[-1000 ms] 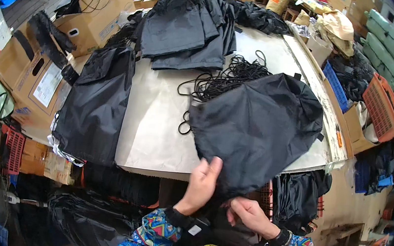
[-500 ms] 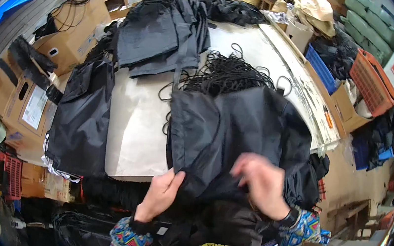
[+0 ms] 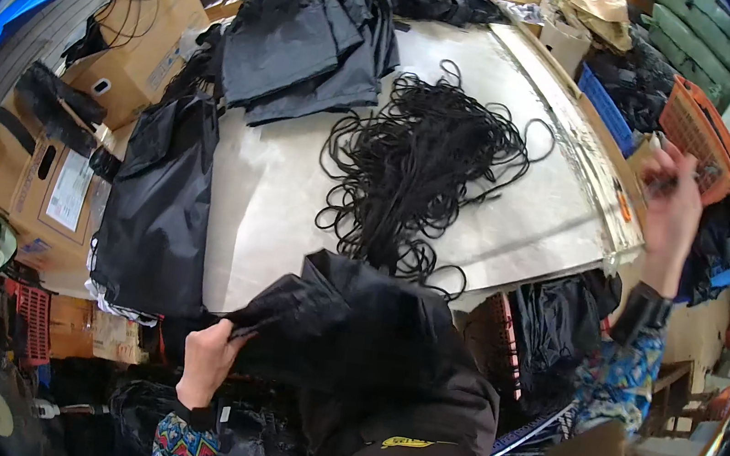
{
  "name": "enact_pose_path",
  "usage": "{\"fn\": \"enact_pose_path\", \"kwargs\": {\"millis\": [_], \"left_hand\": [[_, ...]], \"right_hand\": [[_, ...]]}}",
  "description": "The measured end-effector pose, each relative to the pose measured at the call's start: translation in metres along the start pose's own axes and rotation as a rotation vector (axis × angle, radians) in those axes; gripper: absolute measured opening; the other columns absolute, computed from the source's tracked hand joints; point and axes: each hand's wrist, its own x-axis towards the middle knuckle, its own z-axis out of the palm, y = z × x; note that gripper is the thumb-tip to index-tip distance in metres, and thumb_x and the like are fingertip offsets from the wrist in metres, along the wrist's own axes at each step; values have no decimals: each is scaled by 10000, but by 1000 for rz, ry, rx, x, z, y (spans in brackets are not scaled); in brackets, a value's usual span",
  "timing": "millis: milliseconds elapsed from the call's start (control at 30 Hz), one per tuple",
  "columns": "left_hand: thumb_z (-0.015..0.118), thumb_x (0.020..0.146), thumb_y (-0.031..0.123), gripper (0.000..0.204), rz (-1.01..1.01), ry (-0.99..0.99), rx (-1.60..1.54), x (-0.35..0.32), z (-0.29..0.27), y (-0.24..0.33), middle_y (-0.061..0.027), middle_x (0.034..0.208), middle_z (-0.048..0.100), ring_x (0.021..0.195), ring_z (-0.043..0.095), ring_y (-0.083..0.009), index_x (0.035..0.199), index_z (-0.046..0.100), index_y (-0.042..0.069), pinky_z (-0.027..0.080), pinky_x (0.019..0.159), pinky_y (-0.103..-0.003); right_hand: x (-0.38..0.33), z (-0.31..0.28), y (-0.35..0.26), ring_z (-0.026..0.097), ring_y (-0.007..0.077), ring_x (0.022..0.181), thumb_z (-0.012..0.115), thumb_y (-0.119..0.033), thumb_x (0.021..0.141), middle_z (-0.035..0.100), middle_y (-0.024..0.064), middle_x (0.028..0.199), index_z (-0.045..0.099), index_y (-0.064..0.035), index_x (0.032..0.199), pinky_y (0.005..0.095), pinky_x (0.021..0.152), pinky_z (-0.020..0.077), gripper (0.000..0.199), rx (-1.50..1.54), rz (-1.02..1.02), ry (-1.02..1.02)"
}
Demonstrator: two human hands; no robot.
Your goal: The person assembles black drawstring bags by threading black cords through the top hems. They use a metal tool to pull the cords through the fabric channels, then tie the ends of the cords together. The process is repeated for multiple bags on a workbench in a warehouse setting.
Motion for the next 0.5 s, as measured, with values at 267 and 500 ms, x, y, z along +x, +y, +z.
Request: {"fn": "enact_pose_path", "kwargs": {"millis": [267,500], "left_hand": [[699,721,88,219,18,-172,78,-2,13,-29,-200,712,574,694,587,-387,783,507,3,455,576,-431],[782,600,115,589,17,159,3,20,24,46,-109,1047,534,920,552,-302,1116,503,57,473,713,-404]], "right_hand": [[76,-186,-52,402,84,648,479,-313,978,412,-19,766,465,2,1275,219,721,412,433,44,-191,-103],[-19,-80,-47,415,81,655,290,-412,1016,460,14,801,473,-28,1296,231,592,376,510,-800,-626,-187]]}}
